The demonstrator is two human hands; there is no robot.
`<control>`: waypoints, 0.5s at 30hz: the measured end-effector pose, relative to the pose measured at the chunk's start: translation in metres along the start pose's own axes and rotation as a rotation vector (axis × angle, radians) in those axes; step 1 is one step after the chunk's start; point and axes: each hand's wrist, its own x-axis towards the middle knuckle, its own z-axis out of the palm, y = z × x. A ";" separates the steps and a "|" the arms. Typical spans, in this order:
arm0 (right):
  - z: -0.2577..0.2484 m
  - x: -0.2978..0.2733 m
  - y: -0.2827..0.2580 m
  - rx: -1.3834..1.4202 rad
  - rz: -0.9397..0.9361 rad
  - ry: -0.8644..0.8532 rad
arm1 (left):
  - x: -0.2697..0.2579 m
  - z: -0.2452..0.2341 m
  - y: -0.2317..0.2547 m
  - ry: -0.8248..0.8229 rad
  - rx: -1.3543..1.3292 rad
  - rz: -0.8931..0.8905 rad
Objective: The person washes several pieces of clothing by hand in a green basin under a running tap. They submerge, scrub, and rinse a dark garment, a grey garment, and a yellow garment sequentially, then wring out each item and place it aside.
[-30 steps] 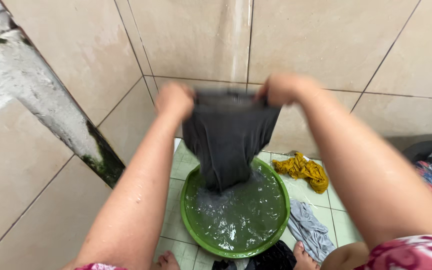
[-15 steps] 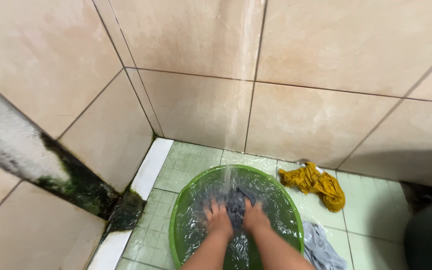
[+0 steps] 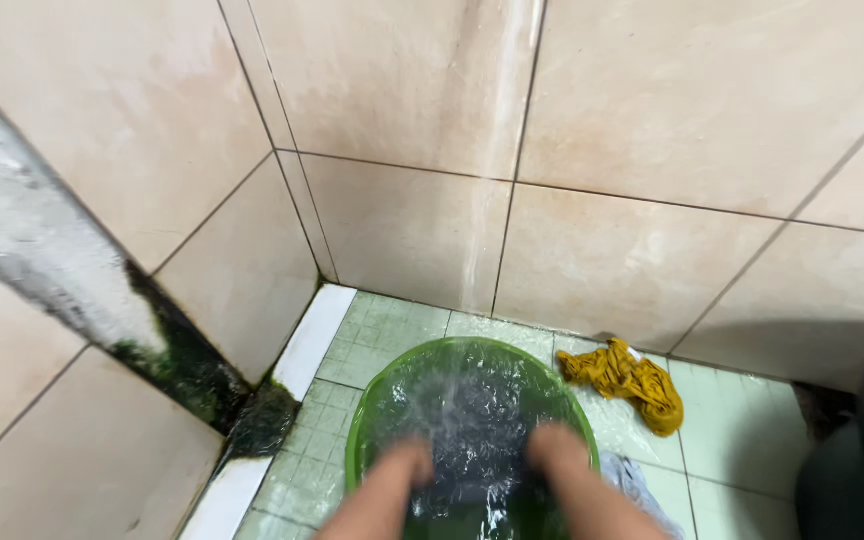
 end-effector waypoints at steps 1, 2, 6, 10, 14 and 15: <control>-0.034 -0.008 -0.004 0.049 0.010 0.093 | -0.004 -0.021 0.008 0.019 -0.028 0.034; -0.073 -0.016 -0.011 0.126 -0.006 0.128 | -0.011 -0.046 0.019 0.040 -0.061 0.071; -0.263 -0.087 -0.057 -0.648 -0.549 0.208 | -0.075 -0.179 0.094 0.138 0.312 0.347; -0.408 -0.237 -0.073 0.435 -0.495 0.339 | -0.214 -0.289 0.186 0.190 -0.212 0.653; -0.479 -0.350 -0.079 0.693 -0.811 0.621 | -0.347 -0.326 0.243 0.325 -0.516 1.012; -0.487 -0.365 -0.081 0.828 -1.070 0.629 | -0.367 -0.329 0.250 0.326 -0.609 1.142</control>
